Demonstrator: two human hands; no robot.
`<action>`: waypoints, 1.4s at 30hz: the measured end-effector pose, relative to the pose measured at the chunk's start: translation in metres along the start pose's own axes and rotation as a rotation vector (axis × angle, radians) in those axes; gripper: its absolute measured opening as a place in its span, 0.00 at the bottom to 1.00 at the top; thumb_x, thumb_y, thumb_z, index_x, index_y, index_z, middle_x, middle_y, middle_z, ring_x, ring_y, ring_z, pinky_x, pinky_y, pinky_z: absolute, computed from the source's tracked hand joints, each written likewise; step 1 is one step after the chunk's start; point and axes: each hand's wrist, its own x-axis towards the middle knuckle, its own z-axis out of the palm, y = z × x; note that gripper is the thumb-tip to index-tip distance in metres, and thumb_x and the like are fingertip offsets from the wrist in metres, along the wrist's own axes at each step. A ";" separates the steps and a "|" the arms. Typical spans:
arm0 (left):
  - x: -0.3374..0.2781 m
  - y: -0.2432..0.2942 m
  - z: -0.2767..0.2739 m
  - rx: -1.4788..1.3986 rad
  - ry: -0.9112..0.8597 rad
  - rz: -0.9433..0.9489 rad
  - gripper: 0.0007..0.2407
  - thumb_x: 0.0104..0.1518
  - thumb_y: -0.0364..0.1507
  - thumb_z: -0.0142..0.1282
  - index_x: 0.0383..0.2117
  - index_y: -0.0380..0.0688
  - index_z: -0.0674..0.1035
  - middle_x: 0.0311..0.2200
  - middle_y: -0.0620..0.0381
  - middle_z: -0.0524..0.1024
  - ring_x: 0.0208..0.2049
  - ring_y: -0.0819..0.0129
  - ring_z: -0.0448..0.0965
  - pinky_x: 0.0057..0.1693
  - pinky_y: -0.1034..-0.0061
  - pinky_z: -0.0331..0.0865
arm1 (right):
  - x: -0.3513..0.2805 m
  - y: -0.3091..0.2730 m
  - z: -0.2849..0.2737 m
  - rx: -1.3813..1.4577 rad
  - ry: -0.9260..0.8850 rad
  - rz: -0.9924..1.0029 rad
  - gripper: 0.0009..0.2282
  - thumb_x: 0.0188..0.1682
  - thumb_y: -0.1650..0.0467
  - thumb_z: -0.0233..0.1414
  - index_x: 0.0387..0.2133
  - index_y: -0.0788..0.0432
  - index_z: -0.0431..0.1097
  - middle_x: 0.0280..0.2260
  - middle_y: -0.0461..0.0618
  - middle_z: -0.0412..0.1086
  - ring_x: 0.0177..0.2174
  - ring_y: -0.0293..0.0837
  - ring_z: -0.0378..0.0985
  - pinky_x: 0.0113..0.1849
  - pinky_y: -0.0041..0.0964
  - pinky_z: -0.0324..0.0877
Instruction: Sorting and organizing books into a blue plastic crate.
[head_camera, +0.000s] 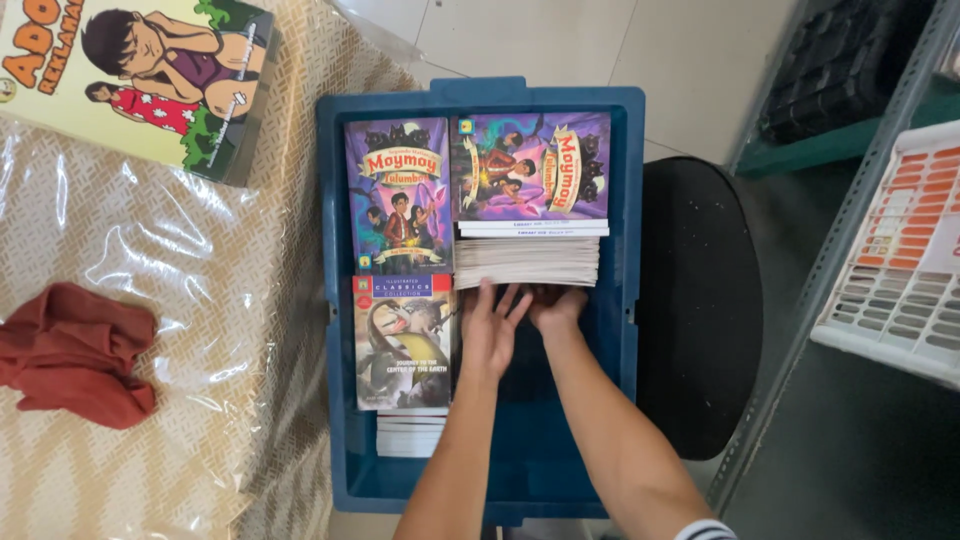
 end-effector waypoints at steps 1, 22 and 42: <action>0.001 -0.002 -0.010 -0.004 -0.004 0.000 0.19 0.64 0.32 0.52 0.60 0.51 0.66 0.57 0.56 0.71 0.57 0.51 0.73 0.58 0.49 0.73 | -0.021 0.004 0.044 -0.004 -0.004 -0.002 0.14 0.54 0.58 0.51 0.33 0.55 0.78 0.28 0.51 0.75 0.28 0.54 0.75 0.30 0.52 0.73; 0.069 -0.033 -0.059 -0.239 0.143 0.038 0.19 0.67 0.38 0.40 0.58 0.42 0.71 0.59 0.49 0.69 0.58 0.49 0.70 0.61 0.44 0.69 | -0.100 0.013 0.176 -0.146 0.487 -0.041 0.18 0.56 0.60 0.41 0.57 0.51 0.63 0.57 0.55 0.65 0.56 0.55 0.69 0.56 0.60 0.66; -0.072 0.003 -0.041 0.162 0.103 0.005 0.20 0.65 0.32 0.50 0.63 0.46 0.67 0.63 0.54 0.67 0.59 0.60 0.72 0.56 0.64 0.73 | -0.233 0.038 0.232 -1.100 0.185 -0.112 0.08 0.52 0.74 0.53 0.43 0.62 0.72 0.40 0.51 0.74 0.36 0.42 0.79 0.33 0.36 0.76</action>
